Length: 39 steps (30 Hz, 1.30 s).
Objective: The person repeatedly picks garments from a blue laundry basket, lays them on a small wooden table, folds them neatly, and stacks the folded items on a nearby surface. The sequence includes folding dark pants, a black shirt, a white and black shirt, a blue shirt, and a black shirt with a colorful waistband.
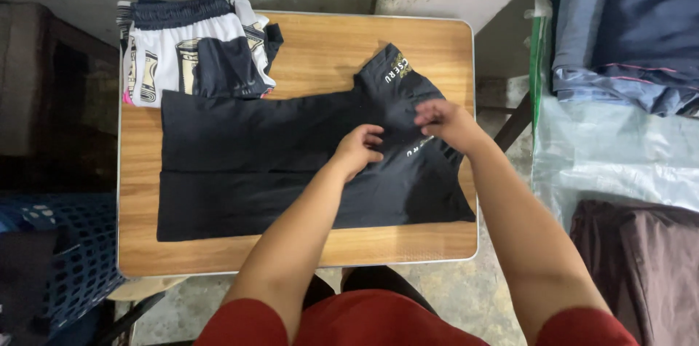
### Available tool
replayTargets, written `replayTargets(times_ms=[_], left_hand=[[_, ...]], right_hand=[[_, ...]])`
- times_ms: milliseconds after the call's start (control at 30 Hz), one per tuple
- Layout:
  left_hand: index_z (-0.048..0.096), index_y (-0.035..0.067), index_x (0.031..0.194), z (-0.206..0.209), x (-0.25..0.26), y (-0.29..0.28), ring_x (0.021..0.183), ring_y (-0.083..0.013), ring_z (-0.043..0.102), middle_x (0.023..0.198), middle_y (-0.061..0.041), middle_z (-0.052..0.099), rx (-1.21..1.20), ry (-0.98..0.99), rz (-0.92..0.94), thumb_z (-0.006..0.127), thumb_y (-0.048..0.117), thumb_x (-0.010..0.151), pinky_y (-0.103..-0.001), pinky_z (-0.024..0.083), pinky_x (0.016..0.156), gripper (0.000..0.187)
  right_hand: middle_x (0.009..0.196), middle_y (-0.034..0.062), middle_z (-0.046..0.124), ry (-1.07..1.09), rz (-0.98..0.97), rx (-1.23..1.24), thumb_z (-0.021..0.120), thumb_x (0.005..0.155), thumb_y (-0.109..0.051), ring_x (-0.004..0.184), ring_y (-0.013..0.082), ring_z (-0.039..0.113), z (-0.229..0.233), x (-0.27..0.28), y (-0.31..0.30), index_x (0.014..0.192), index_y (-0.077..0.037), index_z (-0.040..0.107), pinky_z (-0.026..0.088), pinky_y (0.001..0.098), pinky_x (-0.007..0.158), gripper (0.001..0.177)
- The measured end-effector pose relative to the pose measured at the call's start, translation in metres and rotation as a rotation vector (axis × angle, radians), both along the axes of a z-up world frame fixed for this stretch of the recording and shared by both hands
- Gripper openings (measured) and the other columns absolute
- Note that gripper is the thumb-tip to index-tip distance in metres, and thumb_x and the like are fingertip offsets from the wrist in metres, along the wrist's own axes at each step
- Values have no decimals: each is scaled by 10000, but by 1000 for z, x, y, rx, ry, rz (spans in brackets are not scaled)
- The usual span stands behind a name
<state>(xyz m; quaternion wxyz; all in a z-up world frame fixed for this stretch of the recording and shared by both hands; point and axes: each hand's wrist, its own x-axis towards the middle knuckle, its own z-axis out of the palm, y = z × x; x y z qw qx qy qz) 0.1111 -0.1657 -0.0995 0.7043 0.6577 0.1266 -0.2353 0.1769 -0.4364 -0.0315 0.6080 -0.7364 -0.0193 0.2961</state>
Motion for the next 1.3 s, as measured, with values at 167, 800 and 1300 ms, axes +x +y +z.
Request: replayTargets(times_ms=[167,800,1300], left_hand=[[682,88,1207,70,-26,5,980,-212,700,1083,-72,730,206,-327,-392,705,-130,684,-333,573,838,567],[628,189,1383,140,-80,34,1534,-350,243,1553,-116,406,718,-676,-1072,888,301,647,-792,41,1132,788],[696,107,1250,93,4,292,1258,-410,568,1367,-151,617,1417,-550,260,599,-3,883,-485,484,1033,395]], right_hand=[[1026,54,740,-182,55,-153,737,828,69,974,144,702,22,-93,-16,1084,-37,699,571,294,872,280],[995,106,744,-483,230,-456,759,794,-119,919,276,736,4,-153,16,1021,-95,749,587,380,811,229],[1436,136,577,-705,169,-793,796,766,-87,1360,354,494,-41,138,79,1464,-142,549,439,453,1101,743]])
